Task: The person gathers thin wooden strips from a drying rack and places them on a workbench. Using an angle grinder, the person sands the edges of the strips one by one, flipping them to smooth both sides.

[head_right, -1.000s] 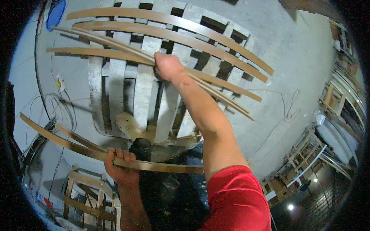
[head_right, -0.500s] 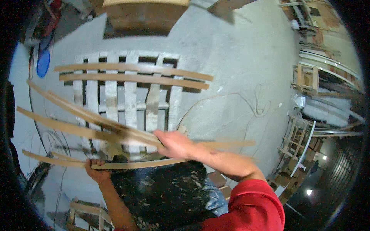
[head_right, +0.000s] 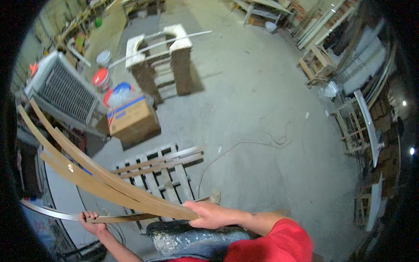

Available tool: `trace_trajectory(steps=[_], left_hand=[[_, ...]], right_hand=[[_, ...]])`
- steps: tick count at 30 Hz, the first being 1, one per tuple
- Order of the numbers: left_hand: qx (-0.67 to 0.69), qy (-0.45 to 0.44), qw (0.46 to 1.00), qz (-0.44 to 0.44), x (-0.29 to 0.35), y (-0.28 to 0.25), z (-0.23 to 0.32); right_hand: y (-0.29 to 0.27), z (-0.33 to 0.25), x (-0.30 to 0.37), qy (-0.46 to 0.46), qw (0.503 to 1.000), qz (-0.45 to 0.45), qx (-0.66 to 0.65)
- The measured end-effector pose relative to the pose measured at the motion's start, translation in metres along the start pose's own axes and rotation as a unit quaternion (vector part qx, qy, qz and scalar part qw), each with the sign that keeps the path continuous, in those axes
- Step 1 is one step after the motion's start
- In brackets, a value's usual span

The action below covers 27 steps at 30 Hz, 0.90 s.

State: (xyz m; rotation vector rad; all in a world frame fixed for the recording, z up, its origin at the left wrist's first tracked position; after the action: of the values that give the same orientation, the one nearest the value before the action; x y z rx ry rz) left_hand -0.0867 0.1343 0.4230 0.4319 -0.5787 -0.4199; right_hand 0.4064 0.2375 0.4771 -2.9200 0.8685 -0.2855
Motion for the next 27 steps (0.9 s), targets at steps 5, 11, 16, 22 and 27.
trace_trajectory(steps=[5,11,16,22,27], left_hand=[[-0.036,0.091,0.987,-0.13,0.083,0.129,0.018],[-0.031,0.1,0.933,-0.344,0.151,0.291,-0.038],[-0.039,0.068,0.904,-0.421,0.207,0.398,-0.106],[-0.048,0.064,0.894,-0.44,0.181,0.523,-0.203],[-0.078,0.137,0.878,-0.452,0.148,0.64,-0.309]], right_hand=[[-0.061,-0.018,0.092,-0.059,0.992,0.105,-0.049],[-0.13,-0.026,0.219,0.008,0.948,0.318,-0.012],[-0.173,-0.007,0.305,0.002,0.888,0.459,0.0],[-0.247,0.031,0.365,-0.031,0.817,0.576,-0.01],[-0.34,0.061,0.382,0.039,0.764,0.633,-0.12]])
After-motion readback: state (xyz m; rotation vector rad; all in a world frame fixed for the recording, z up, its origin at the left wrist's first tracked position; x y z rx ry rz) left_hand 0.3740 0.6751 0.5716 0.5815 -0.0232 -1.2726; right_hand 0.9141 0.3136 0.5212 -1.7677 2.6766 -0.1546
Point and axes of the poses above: each hand's wrist, its own x-axis away from the middle knuckle, its own y-axis out of the palm, z = x × y, the point moved 4 cm from there along -x, towards the middle knuckle, and after that the axes turned 13 degrees about -y, right-handed, at the moved point
